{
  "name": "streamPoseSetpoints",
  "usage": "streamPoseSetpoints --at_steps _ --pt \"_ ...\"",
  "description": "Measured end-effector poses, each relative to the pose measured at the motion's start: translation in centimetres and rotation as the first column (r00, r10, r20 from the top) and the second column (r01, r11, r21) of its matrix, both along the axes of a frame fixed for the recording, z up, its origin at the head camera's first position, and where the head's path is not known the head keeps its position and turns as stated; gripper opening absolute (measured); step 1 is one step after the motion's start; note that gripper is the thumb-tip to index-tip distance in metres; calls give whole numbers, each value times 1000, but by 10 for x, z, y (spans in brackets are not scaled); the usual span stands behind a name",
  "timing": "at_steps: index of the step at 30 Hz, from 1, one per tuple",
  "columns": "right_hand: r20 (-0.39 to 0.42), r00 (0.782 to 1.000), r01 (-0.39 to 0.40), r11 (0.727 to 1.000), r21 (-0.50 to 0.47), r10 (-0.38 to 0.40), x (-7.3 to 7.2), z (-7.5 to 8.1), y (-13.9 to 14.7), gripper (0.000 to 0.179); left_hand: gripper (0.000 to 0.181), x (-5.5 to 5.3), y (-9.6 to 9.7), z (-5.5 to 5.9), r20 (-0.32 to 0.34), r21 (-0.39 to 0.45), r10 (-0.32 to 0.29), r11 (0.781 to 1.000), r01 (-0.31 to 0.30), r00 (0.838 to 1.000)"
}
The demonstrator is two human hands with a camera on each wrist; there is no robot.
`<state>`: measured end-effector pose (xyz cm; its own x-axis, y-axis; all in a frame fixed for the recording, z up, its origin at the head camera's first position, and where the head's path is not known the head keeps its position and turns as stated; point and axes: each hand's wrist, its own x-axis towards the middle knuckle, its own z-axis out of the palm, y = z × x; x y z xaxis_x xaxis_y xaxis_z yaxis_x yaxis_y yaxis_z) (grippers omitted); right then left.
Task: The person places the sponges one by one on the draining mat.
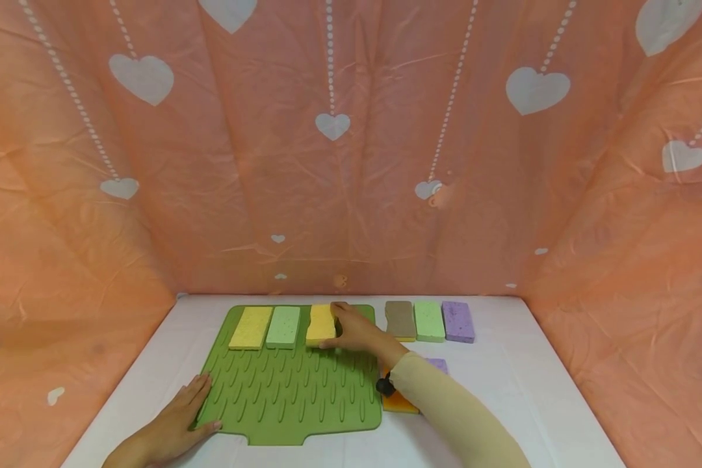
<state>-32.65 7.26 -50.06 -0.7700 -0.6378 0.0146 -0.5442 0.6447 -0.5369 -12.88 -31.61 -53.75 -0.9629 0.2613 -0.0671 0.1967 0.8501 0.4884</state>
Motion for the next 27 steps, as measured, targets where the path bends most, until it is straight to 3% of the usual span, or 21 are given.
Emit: streamPoseSetpoints --at_steps 4,9,16,22,27 --pt "40 999 11 1000 0 -11 0 -2 -5 104 100 0 -2 -6 -25 22 -11 1000 12 1000" --pt "35 999 15 1000 6 -15 -2 -3 -11 105 98 -1 -5 -15 -104 19 -22 1000 24 994" --pt "15 1000 -1 999 37 0 -7 -3 -17 106 101 0 2 3 18 7 -3 1000 2 1000" --pt "28 1000 -4 999 32 3 -10 -8 -17 105 100 -1 2 1 35 3 -3 1000 3 999" --pt "23 1000 -17 1000 18 16 -13 -6 -19 105 100 -2 0 -2 3 12 -11 1000 11 1000"
